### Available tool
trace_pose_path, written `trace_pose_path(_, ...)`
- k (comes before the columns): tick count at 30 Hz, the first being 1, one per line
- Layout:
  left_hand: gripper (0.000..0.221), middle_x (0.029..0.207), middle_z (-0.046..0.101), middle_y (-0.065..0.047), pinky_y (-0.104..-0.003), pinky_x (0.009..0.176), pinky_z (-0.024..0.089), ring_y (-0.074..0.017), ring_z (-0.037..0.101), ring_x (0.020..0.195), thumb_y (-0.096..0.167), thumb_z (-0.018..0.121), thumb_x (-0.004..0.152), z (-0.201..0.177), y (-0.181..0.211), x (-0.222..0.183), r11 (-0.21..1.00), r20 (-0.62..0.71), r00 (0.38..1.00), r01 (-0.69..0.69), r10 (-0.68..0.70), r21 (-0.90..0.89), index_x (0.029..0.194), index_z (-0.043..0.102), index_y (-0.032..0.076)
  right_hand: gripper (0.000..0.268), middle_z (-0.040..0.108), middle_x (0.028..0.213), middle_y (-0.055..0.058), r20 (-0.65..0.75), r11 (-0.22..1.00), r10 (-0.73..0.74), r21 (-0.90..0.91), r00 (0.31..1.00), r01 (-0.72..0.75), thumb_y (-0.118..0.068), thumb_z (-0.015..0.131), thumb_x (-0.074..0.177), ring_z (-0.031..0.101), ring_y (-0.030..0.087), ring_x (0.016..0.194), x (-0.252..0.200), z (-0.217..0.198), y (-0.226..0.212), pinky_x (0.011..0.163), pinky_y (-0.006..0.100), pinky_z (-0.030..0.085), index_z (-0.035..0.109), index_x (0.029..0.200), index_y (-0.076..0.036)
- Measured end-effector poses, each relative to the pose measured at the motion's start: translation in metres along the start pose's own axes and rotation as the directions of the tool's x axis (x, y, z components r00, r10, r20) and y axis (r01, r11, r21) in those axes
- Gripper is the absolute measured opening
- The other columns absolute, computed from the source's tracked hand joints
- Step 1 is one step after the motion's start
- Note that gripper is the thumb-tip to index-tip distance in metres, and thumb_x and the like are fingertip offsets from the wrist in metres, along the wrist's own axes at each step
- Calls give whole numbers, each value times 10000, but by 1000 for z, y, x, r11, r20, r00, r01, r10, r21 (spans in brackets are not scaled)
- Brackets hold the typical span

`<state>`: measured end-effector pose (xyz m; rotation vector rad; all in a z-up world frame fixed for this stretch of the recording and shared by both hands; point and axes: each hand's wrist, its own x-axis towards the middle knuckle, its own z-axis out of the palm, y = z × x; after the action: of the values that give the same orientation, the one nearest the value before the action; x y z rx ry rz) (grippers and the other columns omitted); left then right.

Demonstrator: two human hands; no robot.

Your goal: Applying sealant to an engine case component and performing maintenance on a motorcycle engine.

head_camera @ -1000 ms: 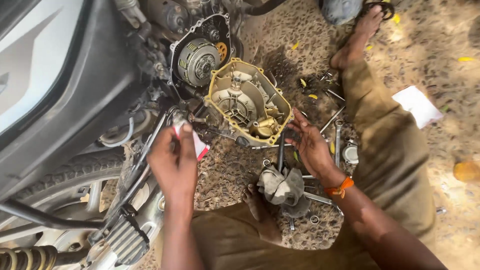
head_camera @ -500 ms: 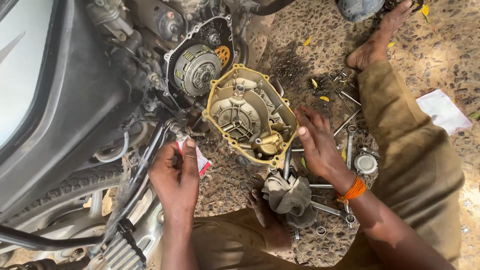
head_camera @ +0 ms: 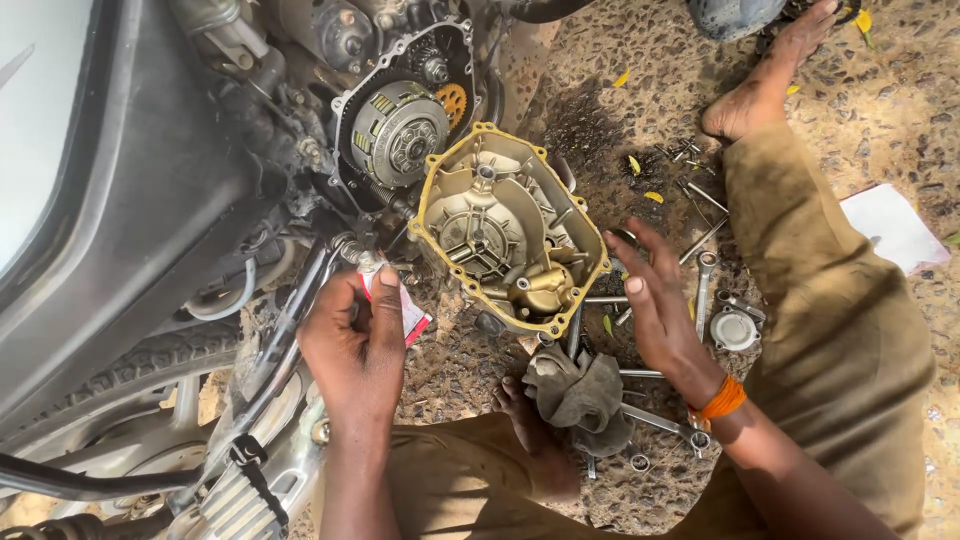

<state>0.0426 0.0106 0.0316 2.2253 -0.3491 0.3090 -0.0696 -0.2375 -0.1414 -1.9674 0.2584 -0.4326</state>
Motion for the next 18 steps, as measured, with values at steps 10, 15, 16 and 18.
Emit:
trace_pose_path(10,229,600,500,54,-234,496,341,-22,401,550,188,712,997,-2,1,3,997,2,997,76,-76,10,835,663,33,694,295,1654,235,-15,992,-90,-86,996,89,-567,260,1089,200,428,1553,37,-4,2,1269,601,74,636,1420,-87)
trace_pose_path(15,259,622,488,38,-256,497,312,-40,374,572,189,706,1003,-1,1,5,999,9,999,46,-46,8,810,649,28,712,304,1675,186,-10,998,-28,63,1000,28,-555,268,1088,203,375,1577,41,0,12,1284,574,77,677,1277,-4)
trace_pose_path(16,259,622,488,38,-256,497,312,-40,374,572,189,706,1003,-1,2,4,999,8,999,45,-46,9,810,649,28,712,304,1675,186,-11,998,-28,63,1000,29,-555,268,1088,203,375,1577,41,0,10,1284,574,77,677,1277,-4)
trace_pose_path(18,282,606,457,25,-263,498,293,-47,359,569,179,707,1007,-1,3,4,998,19,999,47,-48,42,779,635,31,725,281,1677,183,18,987,-70,145,997,67,-556,263,1103,158,390,1571,43,3,6,1274,548,107,607,1380,19)
